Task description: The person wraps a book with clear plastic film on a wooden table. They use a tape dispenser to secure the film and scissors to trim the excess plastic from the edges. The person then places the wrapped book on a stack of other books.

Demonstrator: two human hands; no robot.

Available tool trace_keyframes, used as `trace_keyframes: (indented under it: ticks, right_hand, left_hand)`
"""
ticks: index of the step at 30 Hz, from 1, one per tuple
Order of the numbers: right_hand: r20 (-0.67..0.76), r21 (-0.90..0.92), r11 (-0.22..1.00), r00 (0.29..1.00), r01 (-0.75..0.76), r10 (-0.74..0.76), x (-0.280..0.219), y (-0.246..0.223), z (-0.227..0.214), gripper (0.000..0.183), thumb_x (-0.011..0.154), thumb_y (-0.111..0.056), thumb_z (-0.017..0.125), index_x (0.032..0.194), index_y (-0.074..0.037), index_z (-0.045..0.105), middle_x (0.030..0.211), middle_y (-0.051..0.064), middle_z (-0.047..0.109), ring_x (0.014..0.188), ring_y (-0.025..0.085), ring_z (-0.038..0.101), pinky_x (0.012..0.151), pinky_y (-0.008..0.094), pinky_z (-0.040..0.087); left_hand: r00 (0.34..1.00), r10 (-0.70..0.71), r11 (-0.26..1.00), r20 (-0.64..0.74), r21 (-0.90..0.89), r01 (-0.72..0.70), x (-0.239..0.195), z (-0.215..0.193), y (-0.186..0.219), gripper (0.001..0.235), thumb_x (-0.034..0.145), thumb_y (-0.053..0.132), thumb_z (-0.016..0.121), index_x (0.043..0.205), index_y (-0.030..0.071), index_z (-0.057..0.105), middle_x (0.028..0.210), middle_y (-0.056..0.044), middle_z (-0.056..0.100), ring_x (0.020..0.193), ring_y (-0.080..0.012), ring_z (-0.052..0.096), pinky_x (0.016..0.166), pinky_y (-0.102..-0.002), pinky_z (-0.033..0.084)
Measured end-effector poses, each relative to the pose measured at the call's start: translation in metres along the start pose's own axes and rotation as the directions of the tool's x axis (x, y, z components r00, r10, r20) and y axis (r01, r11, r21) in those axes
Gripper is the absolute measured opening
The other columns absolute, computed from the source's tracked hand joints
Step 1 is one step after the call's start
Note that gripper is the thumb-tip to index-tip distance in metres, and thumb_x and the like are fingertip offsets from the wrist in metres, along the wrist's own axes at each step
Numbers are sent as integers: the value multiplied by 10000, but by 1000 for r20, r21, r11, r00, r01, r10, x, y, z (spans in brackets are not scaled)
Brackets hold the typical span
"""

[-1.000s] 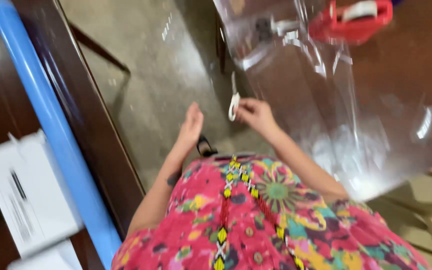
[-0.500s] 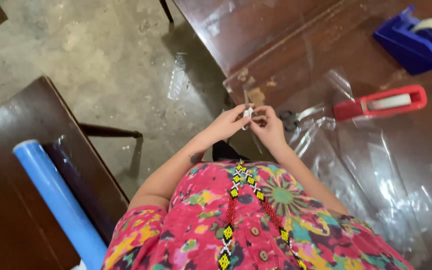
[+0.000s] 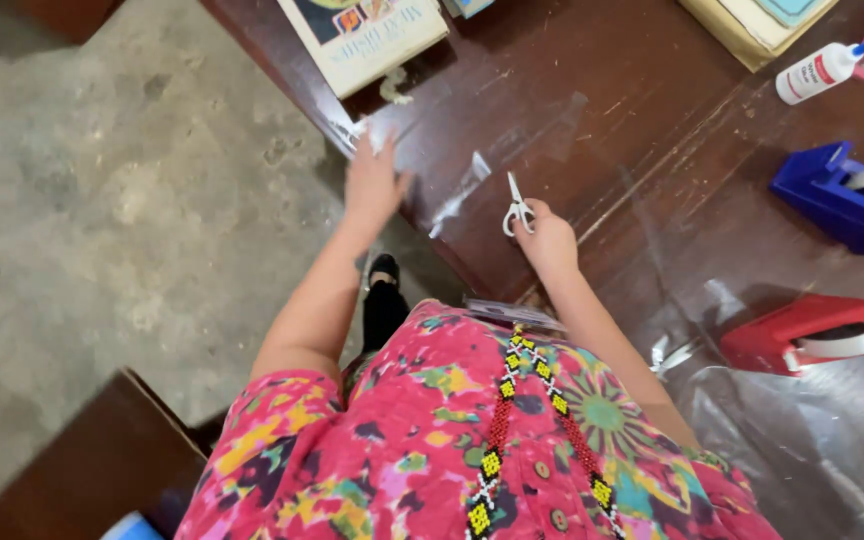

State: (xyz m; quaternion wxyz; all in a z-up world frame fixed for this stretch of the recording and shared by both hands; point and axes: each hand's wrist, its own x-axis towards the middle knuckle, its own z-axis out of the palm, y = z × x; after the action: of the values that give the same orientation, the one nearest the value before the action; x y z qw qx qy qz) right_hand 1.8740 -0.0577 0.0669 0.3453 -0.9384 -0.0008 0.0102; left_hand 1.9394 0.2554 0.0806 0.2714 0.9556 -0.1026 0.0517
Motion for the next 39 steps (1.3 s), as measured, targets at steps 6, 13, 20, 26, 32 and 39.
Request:
trace_keyframes:
  ticks: [6,13,20,26,32,39]
  right_hand:
    - [-298,-121,984,950,-130,89,46,-9,34,270,905,-210,775,1132,-67,742,1010,200,729,909,364,717,802,445,571]
    - [-415,-22,961,877,-275,241,42,-93,66,190,932,-182,762,1081,-63,763,1121,169,643,831,327,691,764,408,572]
    - [-155,190,979,982,-78,109,70,-152,120,163,959,-158,697,1088,-87,765,1025,135,698,877,267,716,771,344,598]
    - [-30,251,958,989,-135,147,54,-167,149,192,939,-171,692,1101,-92,759,988,129,699,826,258,719,744,348,579]
    - [1,273,940,977,-206,214,45,-160,173,195,953,-197,712,1111,-100,770,971,124,713,799,221,711,732,336,572]
    - [105,733,632,959,-253,262,72,-128,236,496,915,-184,767,1361,-49,595,1137,78,711,988,187,686,837,341,592]
  left_hand:
    - [984,137,862,-117,503,-60,132,-13,-170,804,867,27,626,1619,211,406,1656,-243,254,1479,-466,339,1180,-544,295]
    - [715,636,623,290,354,-698,195,-36,-223,589,967,124,547,1549,216,528,1564,-124,508,1399,-383,495,1119,-483,450]
    - [656,437,754,615,148,-640,214,-61,-158,430,1136,362,565,1559,296,522,1558,-45,585,1340,-321,593,1096,-465,517]
    - [592,585,656,555,107,-747,209,-99,-119,1189,560,614,857,1584,290,347,1621,-293,228,1422,-643,185,1104,-755,215]
    - [508,825,425,248,320,-847,188,28,-199,653,1029,191,589,1659,177,419,1664,-168,395,1425,-564,409,1197,-639,339]
    - [467,833,443,297,148,-884,122,-25,-24,481,924,202,622,1397,115,606,1319,-171,679,966,-487,714,606,-449,595]
